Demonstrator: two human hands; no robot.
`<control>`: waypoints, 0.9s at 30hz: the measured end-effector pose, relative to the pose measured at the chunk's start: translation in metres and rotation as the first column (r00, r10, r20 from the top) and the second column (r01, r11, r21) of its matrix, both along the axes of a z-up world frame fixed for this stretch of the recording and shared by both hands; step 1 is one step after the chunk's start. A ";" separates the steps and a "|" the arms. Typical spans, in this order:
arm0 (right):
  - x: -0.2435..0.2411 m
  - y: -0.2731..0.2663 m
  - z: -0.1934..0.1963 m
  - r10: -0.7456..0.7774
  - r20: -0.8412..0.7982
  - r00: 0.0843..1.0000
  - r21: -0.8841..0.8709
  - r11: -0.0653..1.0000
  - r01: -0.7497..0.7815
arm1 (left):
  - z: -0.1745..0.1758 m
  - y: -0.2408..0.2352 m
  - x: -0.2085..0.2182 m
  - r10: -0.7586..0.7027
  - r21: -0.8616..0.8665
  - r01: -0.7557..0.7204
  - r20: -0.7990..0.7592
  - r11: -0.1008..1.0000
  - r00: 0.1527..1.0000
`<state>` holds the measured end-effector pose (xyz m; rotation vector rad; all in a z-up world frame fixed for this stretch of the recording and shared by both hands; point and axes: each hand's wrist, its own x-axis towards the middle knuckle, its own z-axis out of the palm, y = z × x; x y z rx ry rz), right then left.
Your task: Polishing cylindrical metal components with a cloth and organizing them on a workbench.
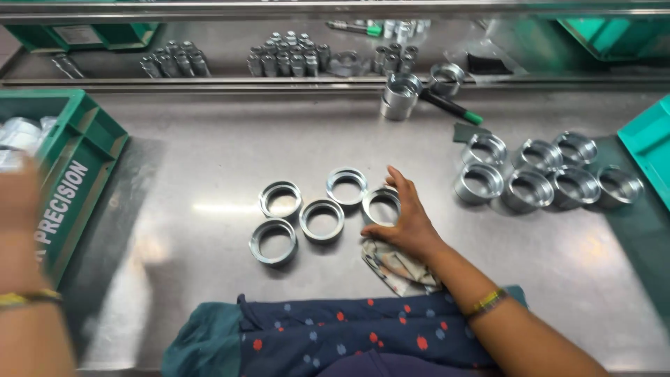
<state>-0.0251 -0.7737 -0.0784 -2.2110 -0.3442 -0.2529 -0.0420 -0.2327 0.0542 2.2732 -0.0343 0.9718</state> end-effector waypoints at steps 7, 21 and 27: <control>0.037 0.001 -0.021 0.287 -0.039 0.957 0.276 0.924 -0.266 | -0.076 -0.300 -0.012 -0.253 0.491 0.599 -0.601 0.633 0.759; 0.000 0.004 0.002 0.232 0.422 0.876 -0.270 0.955 -0.123 | -0.118 -0.263 0.083 -0.087 0.593 0.448 -0.537 0.669 0.839; 0.031 -0.021 -0.020 0.152 -0.043 0.987 0.523 0.846 -0.108 | -0.093 -0.343 0.036 -0.352 -0.050 0.382 -0.511 0.923 0.784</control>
